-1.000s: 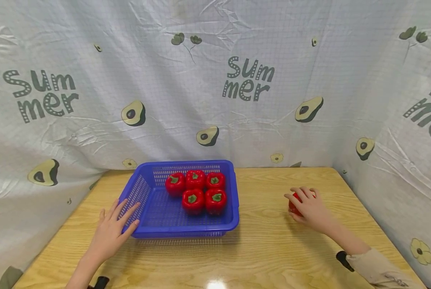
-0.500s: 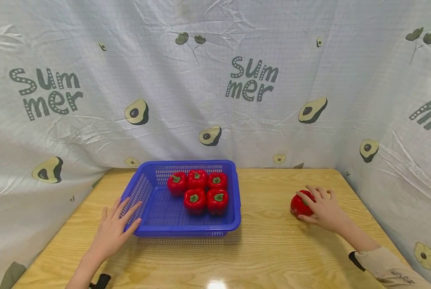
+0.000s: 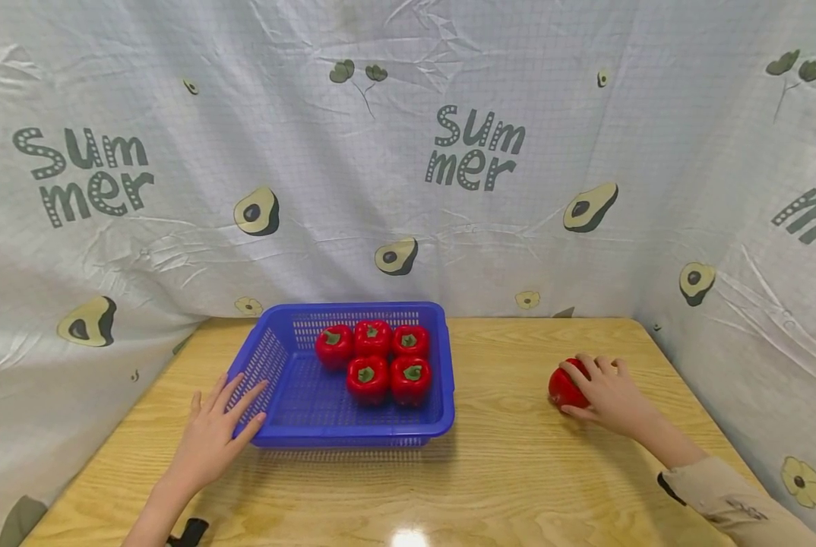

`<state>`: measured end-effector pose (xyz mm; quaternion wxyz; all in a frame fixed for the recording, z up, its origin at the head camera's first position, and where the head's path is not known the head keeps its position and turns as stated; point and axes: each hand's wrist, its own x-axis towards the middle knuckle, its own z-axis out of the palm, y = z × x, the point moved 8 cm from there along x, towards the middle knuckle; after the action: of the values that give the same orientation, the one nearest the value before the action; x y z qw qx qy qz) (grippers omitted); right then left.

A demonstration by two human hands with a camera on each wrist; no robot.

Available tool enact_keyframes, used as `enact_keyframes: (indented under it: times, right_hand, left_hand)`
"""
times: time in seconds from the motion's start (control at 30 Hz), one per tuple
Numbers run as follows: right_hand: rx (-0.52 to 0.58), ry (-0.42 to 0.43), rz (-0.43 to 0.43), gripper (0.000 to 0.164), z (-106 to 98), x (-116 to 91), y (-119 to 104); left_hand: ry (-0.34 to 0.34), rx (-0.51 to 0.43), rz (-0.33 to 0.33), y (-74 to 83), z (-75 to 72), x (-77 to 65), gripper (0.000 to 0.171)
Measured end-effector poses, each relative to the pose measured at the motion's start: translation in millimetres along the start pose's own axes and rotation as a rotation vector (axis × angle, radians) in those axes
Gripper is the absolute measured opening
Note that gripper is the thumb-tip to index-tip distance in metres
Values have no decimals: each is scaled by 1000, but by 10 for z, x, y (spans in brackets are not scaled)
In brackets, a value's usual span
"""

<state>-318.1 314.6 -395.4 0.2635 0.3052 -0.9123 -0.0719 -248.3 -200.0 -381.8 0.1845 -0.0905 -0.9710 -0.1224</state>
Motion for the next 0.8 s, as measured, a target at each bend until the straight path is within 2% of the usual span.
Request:
enact_keyframes:
  times: [0.33,0.8]
  right_hand:
    - [-52,10,1,65,39,25,-3]
    - [-66,57,-53,65,44,62,-11]
  left_hand:
    - [4,8,4,4,-8,0,49]
    - [-12,16,-7,-1,-5,5,49]
